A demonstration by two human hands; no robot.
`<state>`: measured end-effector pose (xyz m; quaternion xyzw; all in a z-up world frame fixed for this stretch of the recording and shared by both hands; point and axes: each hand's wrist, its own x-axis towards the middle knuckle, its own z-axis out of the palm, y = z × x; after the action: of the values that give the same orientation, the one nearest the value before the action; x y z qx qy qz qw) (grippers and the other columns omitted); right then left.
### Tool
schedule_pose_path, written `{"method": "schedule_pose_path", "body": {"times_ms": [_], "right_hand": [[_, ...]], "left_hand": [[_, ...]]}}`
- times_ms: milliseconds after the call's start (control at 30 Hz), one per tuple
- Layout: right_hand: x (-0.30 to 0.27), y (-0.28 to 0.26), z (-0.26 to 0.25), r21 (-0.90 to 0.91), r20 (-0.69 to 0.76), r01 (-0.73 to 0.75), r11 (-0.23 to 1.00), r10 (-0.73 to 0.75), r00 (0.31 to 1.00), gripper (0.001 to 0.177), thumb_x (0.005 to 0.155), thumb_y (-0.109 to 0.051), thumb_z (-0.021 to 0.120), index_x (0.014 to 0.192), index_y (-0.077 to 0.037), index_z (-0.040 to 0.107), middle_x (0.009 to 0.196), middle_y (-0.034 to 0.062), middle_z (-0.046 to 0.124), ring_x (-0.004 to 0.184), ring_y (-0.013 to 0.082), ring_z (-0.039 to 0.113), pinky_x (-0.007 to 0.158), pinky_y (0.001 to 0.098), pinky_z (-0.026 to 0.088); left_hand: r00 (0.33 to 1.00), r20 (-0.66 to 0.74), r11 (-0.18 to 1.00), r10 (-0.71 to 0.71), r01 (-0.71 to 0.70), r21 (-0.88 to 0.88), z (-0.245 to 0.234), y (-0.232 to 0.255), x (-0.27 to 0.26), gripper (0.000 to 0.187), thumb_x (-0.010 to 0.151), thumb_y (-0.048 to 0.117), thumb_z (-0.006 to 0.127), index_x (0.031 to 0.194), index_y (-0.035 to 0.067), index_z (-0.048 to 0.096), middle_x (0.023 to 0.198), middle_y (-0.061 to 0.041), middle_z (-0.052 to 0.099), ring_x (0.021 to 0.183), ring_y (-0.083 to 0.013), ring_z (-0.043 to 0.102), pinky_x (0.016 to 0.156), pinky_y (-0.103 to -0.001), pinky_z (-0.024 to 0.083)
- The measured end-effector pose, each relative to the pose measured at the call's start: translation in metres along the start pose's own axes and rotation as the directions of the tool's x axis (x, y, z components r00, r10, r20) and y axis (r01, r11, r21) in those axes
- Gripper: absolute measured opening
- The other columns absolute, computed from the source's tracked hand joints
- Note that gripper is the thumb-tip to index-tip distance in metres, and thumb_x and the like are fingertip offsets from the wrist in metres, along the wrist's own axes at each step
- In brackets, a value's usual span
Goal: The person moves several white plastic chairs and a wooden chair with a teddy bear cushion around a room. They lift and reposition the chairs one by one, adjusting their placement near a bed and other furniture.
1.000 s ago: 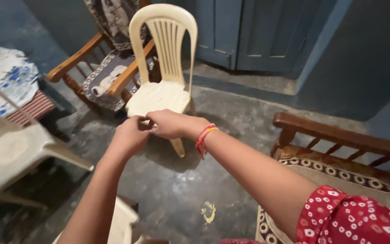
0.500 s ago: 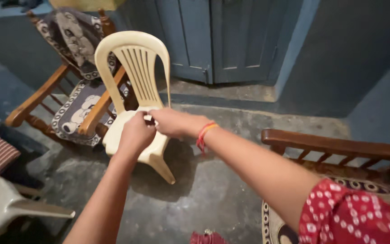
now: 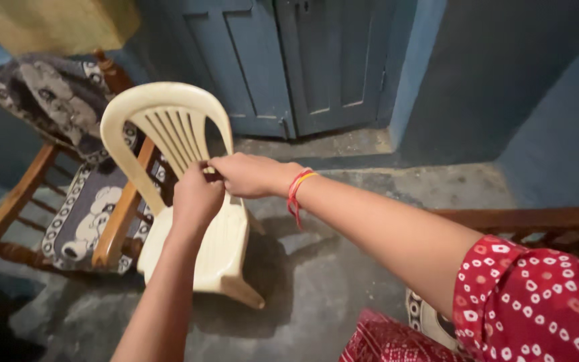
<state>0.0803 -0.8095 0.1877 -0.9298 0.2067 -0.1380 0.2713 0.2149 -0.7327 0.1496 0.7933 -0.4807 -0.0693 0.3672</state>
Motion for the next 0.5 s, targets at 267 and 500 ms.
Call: {"method": "schedule_pose_path", "body": {"times_ms": [267,500], "right_hand": [[0.065,0.079,-0.059,-0.067,-0.003,-0.006,0.998,0.006,1.0,0.043,0.09,-0.011,0.05,0.132,-0.014,0.061,0.125,0.0189,0.07,0.116,0.04,0.065,0.092,0.0525,0.053],[0.131,0.179,-0.112,-0.072,-0.023,0.145,0.987,-0.147,0.989,0.051,0.087,-0.011,0.058,0.138,-0.014,0.058,0.125,0.0171,0.069,0.119,0.0379,0.063,0.097,0.0505,0.051]], "left_hand": [[0.996,-0.089,0.999,-0.007,0.011,0.044,0.055,0.023,0.108,0.043,0.087,0.018,0.064,0.128,0.005,0.065,0.112,-0.019,0.074,0.109,-0.0372,0.07,0.094,-0.045,0.053],[0.986,-0.156,0.996,-0.058,0.068,0.059,0.109,0.056,0.201,0.047,0.088,0.021,0.066,0.13,0.001,0.062,0.115,-0.018,0.074,0.109,-0.0373,0.069,0.095,-0.045,0.052]]}}
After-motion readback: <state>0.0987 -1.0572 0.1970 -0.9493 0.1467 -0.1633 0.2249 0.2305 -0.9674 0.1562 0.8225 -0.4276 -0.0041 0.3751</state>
